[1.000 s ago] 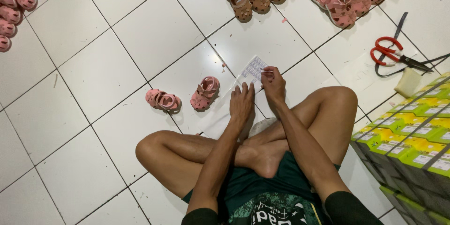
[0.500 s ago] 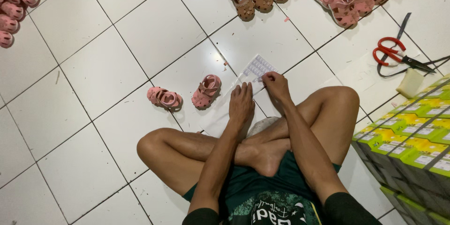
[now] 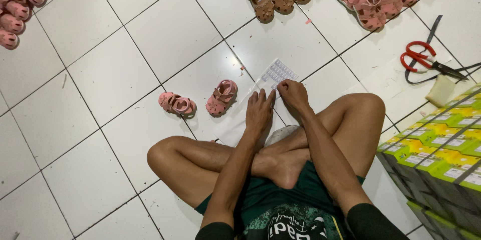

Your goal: The person sits on the floor and applies small adhesive labels to the soles of pink sandals. They peel labels from a sheet, place each label on the sole, press it down, and then set the sandal aside. The process is repeated for multiple sandals.

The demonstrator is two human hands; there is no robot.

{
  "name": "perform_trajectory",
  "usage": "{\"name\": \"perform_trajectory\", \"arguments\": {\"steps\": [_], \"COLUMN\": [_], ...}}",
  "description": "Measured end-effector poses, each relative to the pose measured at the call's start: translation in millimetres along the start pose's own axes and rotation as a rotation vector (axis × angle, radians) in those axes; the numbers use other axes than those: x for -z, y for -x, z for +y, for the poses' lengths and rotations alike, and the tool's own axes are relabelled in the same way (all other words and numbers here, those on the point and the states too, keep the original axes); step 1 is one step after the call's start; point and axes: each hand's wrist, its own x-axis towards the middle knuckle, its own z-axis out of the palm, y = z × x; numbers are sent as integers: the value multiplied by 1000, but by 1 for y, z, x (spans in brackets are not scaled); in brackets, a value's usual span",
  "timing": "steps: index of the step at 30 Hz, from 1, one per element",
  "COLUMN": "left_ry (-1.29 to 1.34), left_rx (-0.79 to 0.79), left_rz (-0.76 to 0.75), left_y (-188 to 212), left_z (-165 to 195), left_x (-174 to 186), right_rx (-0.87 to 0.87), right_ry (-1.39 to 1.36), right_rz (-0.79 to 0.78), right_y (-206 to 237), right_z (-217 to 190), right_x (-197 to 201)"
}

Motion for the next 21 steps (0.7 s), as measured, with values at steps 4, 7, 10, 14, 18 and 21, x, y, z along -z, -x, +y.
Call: {"name": "perform_trajectory", "arguments": {"steps": [4, 7, 10, 14, 18, 21], "left_ry": [-50, -73, -91, -66, 251, 338], "left_rx": [-15, 0, 9, 5, 105, 250], "left_rz": [-26, -77, -97, -48, 22, 195], "left_y": [-1, -2, -5, -2, 4, 20], "left_z": [4, 7, 7, 6, -7, -21], "left_x": [3, 3, 2, 1, 7, 21], "right_rx": [-24, -12, 91, 62, -161, -202], "right_ry": [-33, -60, -63, -210, -427, -419], "right_rz": [-9, 37, 118, 185, 144, 194], "right_y": [3, 5, 6, 8, 8, 6], "right_z": [-2, -4, -4, -1, 1, -2], "right_x": [1, -1, -4, -3, -2, -4]}}
